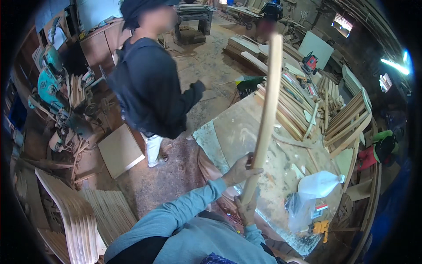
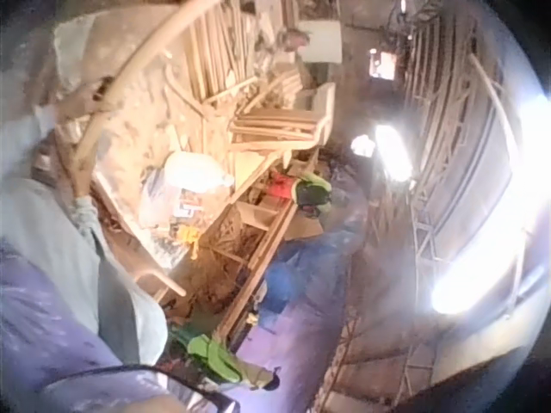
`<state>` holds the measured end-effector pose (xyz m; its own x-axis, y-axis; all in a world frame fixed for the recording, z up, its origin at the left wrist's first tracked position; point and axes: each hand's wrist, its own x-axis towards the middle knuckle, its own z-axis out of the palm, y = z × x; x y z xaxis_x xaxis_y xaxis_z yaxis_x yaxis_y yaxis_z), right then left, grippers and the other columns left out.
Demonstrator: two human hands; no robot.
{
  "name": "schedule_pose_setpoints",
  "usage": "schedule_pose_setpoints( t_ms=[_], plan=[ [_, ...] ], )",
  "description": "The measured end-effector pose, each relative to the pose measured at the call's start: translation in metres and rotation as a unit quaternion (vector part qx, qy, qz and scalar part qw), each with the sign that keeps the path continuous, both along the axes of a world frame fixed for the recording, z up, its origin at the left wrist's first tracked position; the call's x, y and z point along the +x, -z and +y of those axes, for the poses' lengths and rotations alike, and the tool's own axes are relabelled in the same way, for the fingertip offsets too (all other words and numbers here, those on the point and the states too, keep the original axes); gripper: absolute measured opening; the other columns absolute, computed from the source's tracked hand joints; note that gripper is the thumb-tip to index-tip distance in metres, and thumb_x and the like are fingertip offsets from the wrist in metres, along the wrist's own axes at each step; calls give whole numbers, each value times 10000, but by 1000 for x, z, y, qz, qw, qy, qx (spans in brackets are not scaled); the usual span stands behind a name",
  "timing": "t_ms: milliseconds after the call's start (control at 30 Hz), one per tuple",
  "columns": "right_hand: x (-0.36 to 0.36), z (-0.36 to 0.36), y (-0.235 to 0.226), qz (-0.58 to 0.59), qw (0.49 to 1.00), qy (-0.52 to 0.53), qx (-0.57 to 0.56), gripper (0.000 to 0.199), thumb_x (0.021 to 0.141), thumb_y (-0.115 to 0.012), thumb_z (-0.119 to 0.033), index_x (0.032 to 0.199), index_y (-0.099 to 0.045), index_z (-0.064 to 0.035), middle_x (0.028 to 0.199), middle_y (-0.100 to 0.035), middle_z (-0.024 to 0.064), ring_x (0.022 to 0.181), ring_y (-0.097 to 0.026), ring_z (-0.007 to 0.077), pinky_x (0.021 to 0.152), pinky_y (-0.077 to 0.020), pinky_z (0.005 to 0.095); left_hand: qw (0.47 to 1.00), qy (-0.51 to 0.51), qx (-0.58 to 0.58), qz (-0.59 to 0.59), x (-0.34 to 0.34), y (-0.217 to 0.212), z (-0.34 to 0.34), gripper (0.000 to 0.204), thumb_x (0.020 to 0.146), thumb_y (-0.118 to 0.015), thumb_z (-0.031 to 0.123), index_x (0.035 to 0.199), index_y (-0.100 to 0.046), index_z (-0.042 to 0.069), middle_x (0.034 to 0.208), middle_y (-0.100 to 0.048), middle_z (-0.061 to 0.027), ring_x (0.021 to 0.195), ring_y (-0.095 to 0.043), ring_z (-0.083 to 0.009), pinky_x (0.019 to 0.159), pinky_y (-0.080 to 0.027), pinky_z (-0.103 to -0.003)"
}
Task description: Manufacturing wooden furniture by applying glue to components and using workshop machinery.
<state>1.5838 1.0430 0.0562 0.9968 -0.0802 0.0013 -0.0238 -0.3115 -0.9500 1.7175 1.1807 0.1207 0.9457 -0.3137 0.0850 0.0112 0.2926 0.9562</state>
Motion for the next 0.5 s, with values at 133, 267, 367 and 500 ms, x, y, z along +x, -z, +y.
schedule_pose_setpoints(
  t_ms=[133,267,367,500],
  plan=[
    [39,9,-7,21,998,21,49,408,802,-817,-137,1100,-557,-38,883,-621,31,763,-611,148,659,-505,302,996,51,48,-55,29,-36,17,675,779,-847,298,1278,-534,-30,1143,-620,-131,1028,-625,-207,906,-530,-336],
    [79,30,-36,18,999,24,33,399,793,-822,-136,1088,-577,-27,901,-635,42,770,-616,150,669,-514,302,996,45,46,-68,54,-79,31,678,762,-847,315,1266,-544,-21,1134,-625,-140,999,-630,-216,892,-534,-345],
    [110,54,-43,-22,997,41,61,380,794,-815,-135,1078,-590,-23,923,-642,49,770,-616,147,672,-513,301,989,42,73,-123,76,-93,57,678,767,-860,300,1275,-527,-1,1121,-607,-103,955,-653,-181,848,-587,-323],
    [149,91,-42,-42,997,36,56,357,808,-787,-137,1077,-585,-18,906,-625,43,740,-604,138,654,-504,289,986,46,71,-144,110,-89,102,687,771,-858,301,1295,-514,19,1119,-609,-97,947,-655,-187,864,-583,-331]
  ],
)
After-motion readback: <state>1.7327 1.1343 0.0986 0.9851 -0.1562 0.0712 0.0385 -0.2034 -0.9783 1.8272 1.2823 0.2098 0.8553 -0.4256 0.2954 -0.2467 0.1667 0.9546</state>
